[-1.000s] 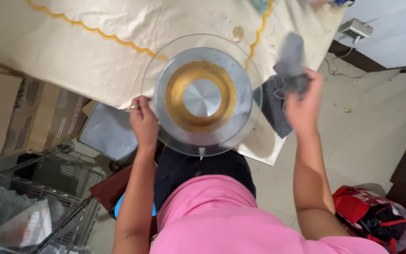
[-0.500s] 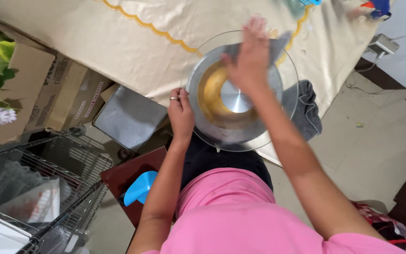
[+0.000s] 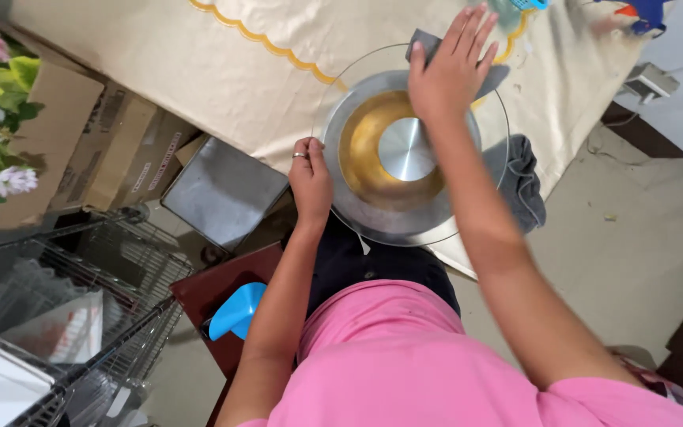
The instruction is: Cleaning various cake decorating equipment including a turntable and glass plate with a rag.
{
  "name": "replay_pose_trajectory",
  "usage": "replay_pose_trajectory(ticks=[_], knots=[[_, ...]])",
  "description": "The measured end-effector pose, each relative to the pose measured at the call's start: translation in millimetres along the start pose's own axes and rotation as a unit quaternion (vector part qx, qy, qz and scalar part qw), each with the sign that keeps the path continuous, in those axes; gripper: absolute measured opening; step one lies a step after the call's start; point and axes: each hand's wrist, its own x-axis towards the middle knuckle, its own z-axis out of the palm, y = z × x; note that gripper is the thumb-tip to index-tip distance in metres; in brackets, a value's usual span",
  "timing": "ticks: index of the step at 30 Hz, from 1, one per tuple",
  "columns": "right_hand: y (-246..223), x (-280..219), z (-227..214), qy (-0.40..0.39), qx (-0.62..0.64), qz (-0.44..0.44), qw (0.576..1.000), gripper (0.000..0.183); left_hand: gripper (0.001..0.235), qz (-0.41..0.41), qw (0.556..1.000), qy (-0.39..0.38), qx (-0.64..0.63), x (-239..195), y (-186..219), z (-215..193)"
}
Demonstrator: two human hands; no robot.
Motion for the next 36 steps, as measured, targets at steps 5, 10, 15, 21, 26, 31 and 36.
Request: replay_pose_trajectory(ticks=[5, 10, 15, 21, 26, 31, 36], knots=[[-99, -32, 27, -0.052, 0.141, -0.051, 0.987, 0.094, 0.028, 0.050, 0.999, 0.010, 0.010, -8, -4, 0], [-104, -62, -14, -0.055, 0.198, -0.352, 0.913, 0.074, 0.028, 0.028, 0.999, -0.001, -0.032, -9, -2, 1], [-72, -49, -46, -0.260, 0.075, -0.332, 0.904, 0.091, 0.026, 0.072, 0.997, 0.025, -0.010, -9, -30, 9], [1, -12, -35, -0.113, 0.041, -0.136, 0.983, 0.076, 0.026, -0.064, 0.988, -0.022, -0.136, -8, 5, 8], [-82, -64, -34, -0.105, 0.088, -0.229, 0.964, 0.076, 0.027, 0.017, 0.999, 0.001, -0.039, -8, -14, 12], [-71, -73, -39, -0.163, 0.124, -0.295, 0.933, 0.072, 0.028, -0.001, 0.973, -0.035, -0.229, -10, -17, 15], [13, -31, -36, -0.091, 0.039, -0.095, 0.991, 0.069, 0.025, -0.098, 0.984, -0.015, -0.149, -7, 17, 12]])
